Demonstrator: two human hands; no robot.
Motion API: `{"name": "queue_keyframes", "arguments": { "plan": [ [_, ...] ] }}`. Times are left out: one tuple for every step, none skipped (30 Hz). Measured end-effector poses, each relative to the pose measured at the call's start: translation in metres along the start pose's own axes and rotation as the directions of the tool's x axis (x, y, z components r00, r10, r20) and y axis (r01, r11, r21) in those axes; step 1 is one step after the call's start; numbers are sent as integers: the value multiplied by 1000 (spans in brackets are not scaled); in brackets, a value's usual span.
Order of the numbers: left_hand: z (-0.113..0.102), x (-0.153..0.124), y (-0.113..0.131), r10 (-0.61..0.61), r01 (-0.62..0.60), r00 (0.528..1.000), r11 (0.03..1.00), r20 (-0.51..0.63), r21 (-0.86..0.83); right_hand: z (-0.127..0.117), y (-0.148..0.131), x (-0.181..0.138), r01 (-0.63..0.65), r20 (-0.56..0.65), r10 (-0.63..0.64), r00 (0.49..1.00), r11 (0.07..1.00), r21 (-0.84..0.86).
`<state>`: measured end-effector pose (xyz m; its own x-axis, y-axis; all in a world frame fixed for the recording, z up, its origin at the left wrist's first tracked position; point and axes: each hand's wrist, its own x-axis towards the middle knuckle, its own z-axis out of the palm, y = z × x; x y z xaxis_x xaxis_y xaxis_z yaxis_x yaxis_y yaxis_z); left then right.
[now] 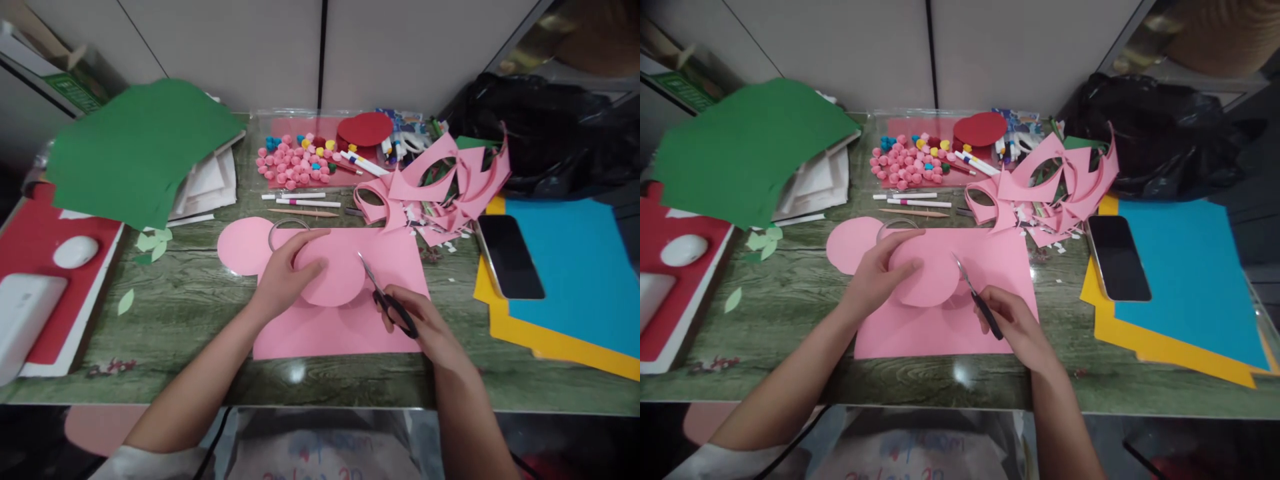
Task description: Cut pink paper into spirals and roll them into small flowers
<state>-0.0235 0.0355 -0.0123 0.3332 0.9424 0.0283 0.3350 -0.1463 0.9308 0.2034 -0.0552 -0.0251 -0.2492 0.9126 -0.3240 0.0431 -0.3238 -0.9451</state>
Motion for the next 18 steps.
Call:
{"name": "queue_keyframes", "arguments": {
  "plan": [
    [0,0,0,7,-7,1000,1000,-1,-2,0,1,-1,4,-2,-4,1000,1000,3],
    [0,0,1,14,-14,1000,1000,-3,-4,0,2,-1,10,-3,-10,1000,1000,5],
    [0,-1,1,21,-21,1000,1000,-3,-4,-1,2,-2,17,-1,-17,1000,1000,8],
    [0,-1,1,26,-27,1000,1000,-3,-4,-1,3,-2,23,2,-23,1000,1000,11],
    [0,-1,1,31,-31,1000,1000,-3,-3,-1,3,-2,25,3,-25,1000,1000,13],
    [0,-2,1,35,-35,999,999,-3,-4,-1,3,-3,23,5,-23,1000,1000,15],
    [1,-2,1,36,-36,999,999,-2,-7,-1,3,-3,19,3,-20,1000,1000,19],
    [1,-3,1,36,-36,999,999,0,-13,-1,2,-3,16,1,-16,1000,1000,22],
    [1,-3,1,36,-36,999,999,0,-22,-1,2,-3,14,-1,-14,1000,1000,24],
    [1,-3,1,35,-35,999,999,2,-30,-1,1,-3,14,-3,-14,1000,1000,24],
    [1,-3,1,33,-33,999,999,3,-37,0,0,-4,16,-3,-16,1000,1000,22],
    [1,-3,2,33,-33,999,998,2,-44,0,-2,-4,18,-3,-18,1000,1000,17],
    [0,-3,2,31,-31,1000,998,2,-50,0,-3,-4,19,-2,-19,1000,1000,11],
    [0,-3,3,29,-28,1000,998,2,-53,0,-4,-5,19,-2,-19,1000,1000,5],
    [0,-2,3,23,-22,1000,998,4,-54,1,-5,-5,19,-4,-19,1000,1000,-1],
    [-1,-2,3,16,-16,1000,998,6,-53,1,-5,-5,18,-6,-18,1000,1000,-4],
    [-1,-2,3,11,-11,1000,998,6,-54,1,-6,-5,15,-7,-15,1000,1000,-8],
    [-1,-2,3,7,-7,1000,998,9,-55,2,-6,-5,12,-7,-12,1000,1000,-11]
  ]
}}
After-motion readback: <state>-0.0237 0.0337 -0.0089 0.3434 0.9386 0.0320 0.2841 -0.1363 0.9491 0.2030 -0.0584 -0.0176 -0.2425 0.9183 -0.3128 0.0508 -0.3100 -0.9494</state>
